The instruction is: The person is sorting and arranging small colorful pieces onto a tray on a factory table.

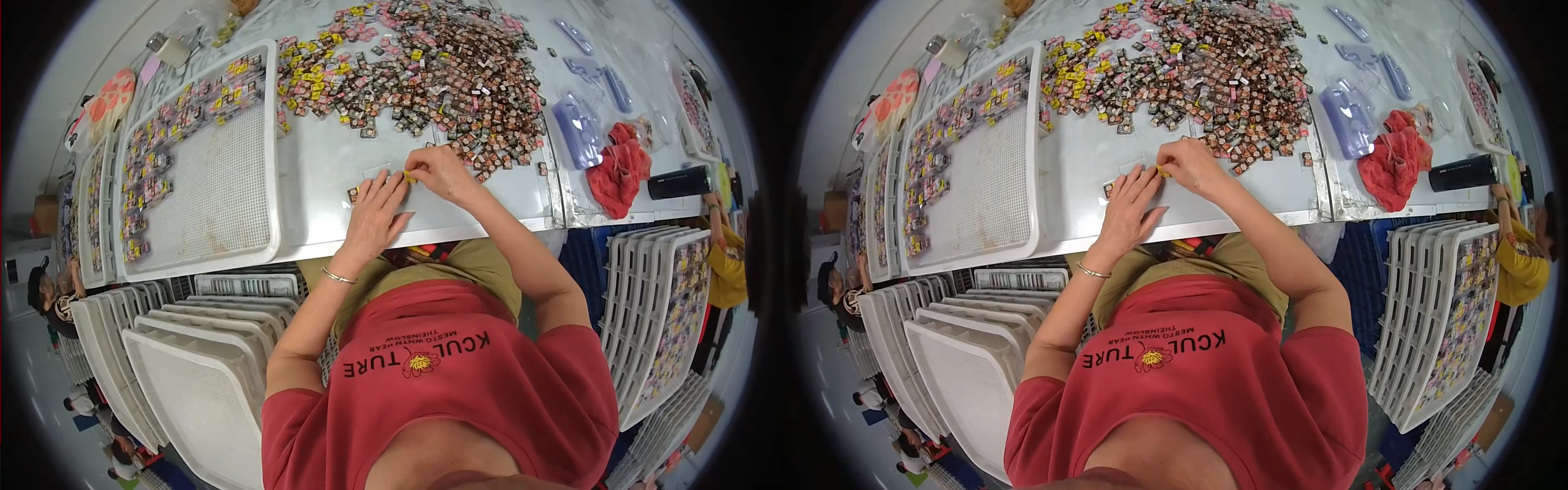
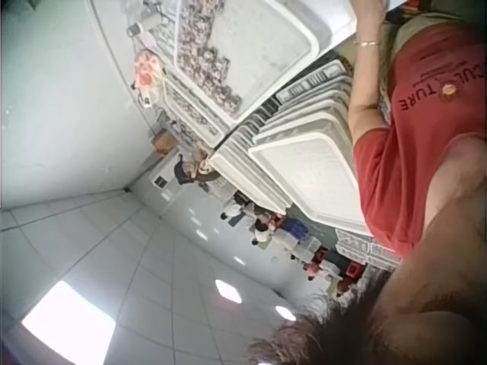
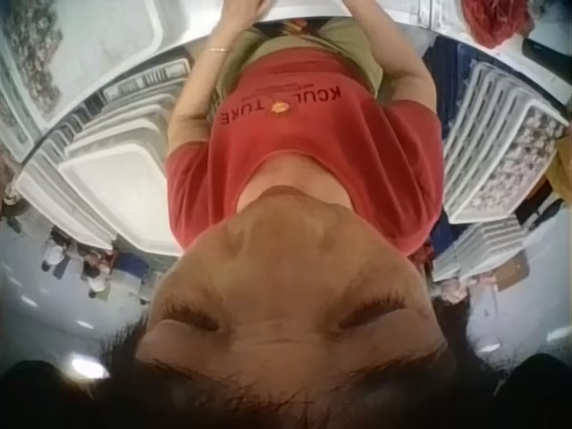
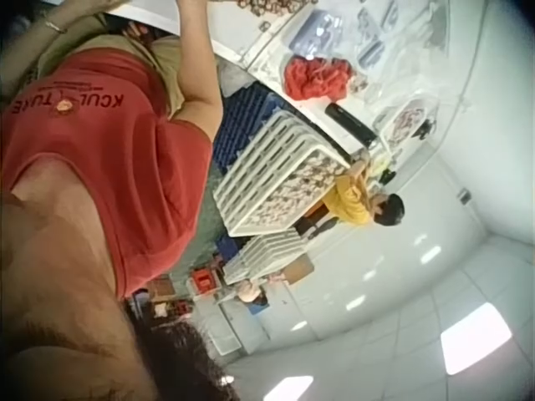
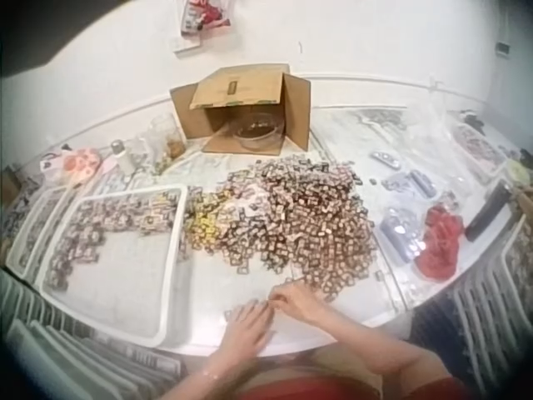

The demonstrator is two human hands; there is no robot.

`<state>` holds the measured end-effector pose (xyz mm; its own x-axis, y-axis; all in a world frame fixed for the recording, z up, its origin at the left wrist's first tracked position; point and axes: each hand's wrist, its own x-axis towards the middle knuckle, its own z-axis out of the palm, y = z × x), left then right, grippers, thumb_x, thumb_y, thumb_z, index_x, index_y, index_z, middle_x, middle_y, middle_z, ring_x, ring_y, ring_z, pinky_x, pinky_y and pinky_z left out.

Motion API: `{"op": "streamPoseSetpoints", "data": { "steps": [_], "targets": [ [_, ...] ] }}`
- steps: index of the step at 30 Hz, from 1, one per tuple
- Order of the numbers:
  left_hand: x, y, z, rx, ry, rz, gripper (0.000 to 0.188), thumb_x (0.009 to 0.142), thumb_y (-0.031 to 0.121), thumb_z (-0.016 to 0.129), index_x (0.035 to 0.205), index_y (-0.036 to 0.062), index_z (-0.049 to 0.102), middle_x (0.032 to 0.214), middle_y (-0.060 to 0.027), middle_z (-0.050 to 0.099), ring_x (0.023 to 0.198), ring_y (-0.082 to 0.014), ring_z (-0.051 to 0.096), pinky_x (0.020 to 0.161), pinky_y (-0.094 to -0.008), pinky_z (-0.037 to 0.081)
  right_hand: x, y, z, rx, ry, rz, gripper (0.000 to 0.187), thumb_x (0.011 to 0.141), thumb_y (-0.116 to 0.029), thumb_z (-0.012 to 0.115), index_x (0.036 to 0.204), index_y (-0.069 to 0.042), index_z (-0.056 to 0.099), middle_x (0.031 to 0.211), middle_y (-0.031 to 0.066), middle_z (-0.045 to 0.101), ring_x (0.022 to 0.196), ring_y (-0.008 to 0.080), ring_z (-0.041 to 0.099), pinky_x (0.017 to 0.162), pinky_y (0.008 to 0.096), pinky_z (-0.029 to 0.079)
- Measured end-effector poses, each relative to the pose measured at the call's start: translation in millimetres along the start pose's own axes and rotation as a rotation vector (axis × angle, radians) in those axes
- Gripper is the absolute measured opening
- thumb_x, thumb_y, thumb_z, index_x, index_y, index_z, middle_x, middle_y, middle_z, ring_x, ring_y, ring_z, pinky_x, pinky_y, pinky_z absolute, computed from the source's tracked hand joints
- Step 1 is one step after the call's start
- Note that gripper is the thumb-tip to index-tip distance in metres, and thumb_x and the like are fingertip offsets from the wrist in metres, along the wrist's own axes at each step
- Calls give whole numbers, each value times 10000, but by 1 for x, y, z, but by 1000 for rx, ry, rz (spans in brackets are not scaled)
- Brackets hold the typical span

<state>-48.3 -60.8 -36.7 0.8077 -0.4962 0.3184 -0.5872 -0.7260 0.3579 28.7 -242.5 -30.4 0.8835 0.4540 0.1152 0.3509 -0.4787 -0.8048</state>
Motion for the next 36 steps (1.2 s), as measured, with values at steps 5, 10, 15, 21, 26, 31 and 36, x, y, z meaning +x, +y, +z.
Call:
{"op": "streamPoseSetpoints", "data": {
  "steps": [5,10,15,21,26,31,36],
  "targets": [
    [-3,-2,3,-89,8,-16,494,793,167,653,1224,-16,497,1349,-172,420,1246,-342,405,1042,-453,291,2,5,7,-238,-54,-121,49,730,-57,632,758,-19,645,830,109,614,815,265,592,714,370,473],
    [-3,2,1,-93,-18,-54,528,807,185,631,1266,-15,463,1367,-179,404,1274,-326,381,1061,-446,269,-32,-4,16,-468,-9,-187,89,738,-63,581,796,-25,638,1005,105,585,1071,301,498,921,416,399],
    [-4,1,4,26,-60,-42,549,825,184,598,1310,-2,424,1390,-170,386,1288,-316,364,1075,-445,248,-37,5,26,-425,247,-277,235,762,2,558,986,-26,626,1006,141,579,1054,310,514,922,408,405],
    [1,-14,-6,-249,-82,-114,486,856,106,548,1326,54,433,1376,-160,419,1296,-304,374,1083,-446,228,-2,17,-38,-128,296,-65,194,777,-21,602,968,-13,633,932,145,606,939,311,567,830,377,453],
    [29,-36,-20,-395,315,-314,244,888,53,487,1100,21,605,1063,-163,627,1002,-289,607,883,-374,453,-3,14,-5,-731,235,-162,214,760,-131,648,958,-49,642,895,122,573,889,298,563,737,408,446],
    [45,-106,-11,-278,418,-529,210,873,83,525,1035,6,634,936,-151,650,833,-249,645,700,-325,504,0,20,-20,-509,358,-94,227,756,-59,649,983,-52,636,881,96,566,815,223,593,676,342,475],
    [86,-133,10,125,364,-496,166,780,165,641,876,30,632,790,-153,619,723,-327,592,648,-437,470,-9,25,-34,201,392,102,286,802,-10,662,1083,-19,609,847,4,561,728,60,541,672,182,462]
  ]
}}
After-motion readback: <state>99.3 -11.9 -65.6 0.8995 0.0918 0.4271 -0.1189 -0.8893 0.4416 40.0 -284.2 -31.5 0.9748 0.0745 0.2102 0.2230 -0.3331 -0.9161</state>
